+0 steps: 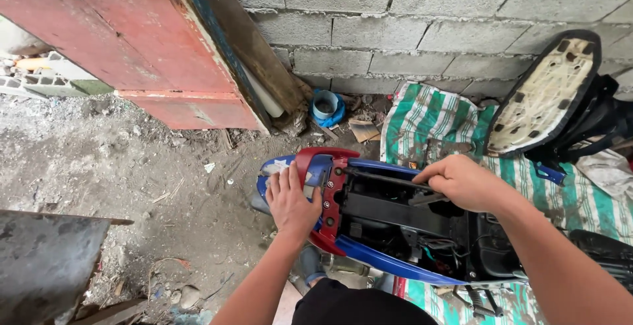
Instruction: Installing and securing the rear fairing components of a motorcycle using a T-handle wrench.
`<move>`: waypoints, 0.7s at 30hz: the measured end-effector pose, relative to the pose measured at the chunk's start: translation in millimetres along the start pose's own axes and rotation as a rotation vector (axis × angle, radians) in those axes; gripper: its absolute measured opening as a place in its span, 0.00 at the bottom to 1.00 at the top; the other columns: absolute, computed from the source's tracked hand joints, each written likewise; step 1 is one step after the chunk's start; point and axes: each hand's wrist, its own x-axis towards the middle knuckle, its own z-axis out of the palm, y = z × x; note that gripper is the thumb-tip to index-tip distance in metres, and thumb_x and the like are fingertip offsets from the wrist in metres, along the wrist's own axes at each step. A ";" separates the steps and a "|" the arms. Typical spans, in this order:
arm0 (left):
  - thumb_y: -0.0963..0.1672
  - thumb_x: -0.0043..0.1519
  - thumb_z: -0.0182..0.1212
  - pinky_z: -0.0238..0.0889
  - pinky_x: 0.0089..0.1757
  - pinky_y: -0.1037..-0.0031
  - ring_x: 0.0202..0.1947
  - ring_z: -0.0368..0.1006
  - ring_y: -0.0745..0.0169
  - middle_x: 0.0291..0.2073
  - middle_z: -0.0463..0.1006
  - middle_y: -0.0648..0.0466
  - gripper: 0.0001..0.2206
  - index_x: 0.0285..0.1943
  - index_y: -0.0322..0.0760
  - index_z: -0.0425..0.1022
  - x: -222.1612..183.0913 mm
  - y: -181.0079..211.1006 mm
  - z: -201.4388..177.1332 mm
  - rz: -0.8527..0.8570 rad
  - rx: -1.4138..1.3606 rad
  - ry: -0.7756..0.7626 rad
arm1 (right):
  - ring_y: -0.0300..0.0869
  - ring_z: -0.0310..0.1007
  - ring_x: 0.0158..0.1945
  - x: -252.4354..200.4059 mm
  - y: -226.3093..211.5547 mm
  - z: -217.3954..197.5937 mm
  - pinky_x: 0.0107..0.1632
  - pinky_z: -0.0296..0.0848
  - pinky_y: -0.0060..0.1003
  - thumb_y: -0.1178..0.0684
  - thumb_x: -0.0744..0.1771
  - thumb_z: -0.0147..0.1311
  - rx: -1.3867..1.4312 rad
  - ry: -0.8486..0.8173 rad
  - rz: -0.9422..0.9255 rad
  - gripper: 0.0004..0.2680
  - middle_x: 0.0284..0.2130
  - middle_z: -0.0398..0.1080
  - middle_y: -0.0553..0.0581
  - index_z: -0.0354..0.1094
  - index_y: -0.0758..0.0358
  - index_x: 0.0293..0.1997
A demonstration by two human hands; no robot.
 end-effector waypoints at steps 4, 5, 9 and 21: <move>0.57 0.59 0.69 0.50 0.69 0.48 0.77 0.58 0.42 0.71 0.70 0.49 0.45 0.86 0.41 0.61 0.8 1.2 -0.3 0.010 0.003 0.014 | 0.52 0.86 0.41 0.5 -26.1 -5.4 0.52 0.82 0.49 0.59 0.68 0.45 -0.075 0.003 -0.006 0.19 0.31 0.88 0.63 0.89 0.56 0.57; 0.57 0.59 0.69 0.49 0.69 0.48 0.77 0.57 0.41 0.71 0.70 0.49 0.45 0.86 0.41 0.60 0.7 2.4 -1.9 0.014 -0.008 0.003 | 0.50 0.84 0.39 -1.8 -34.0 -8.8 0.49 0.81 0.46 0.59 0.69 0.44 -0.096 -0.024 -0.002 0.19 0.34 0.88 0.63 0.88 0.56 0.58; 0.57 0.60 0.68 0.48 0.69 0.47 0.77 0.57 0.40 0.71 0.70 0.48 0.44 0.86 0.40 0.59 0.1 2.0 -1.7 0.021 -0.018 0.000 | 0.50 0.84 0.36 4.9 -37.5 -13.2 0.44 0.80 0.43 0.59 0.69 0.43 -0.136 -0.077 -0.007 0.20 0.41 0.90 0.63 0.88 0.55 0.60; 0.57 0.61 0.68 0.48 0.68 0.46 0.76 0.59 0.40 0.70 0.70 0.48 0.43 0.86 0.40 0.60 0.6 2.8 1.8 0.009 -0.025 0.023 | 0.50 0.86 0.39 6.0 -65.2 -15.0 0.49 0.83 0.43 0.55 0.69 0.45 -0.335 -0.130 -0.039 0.19 0.40 0.91 0.54 0.91 0.44 0.53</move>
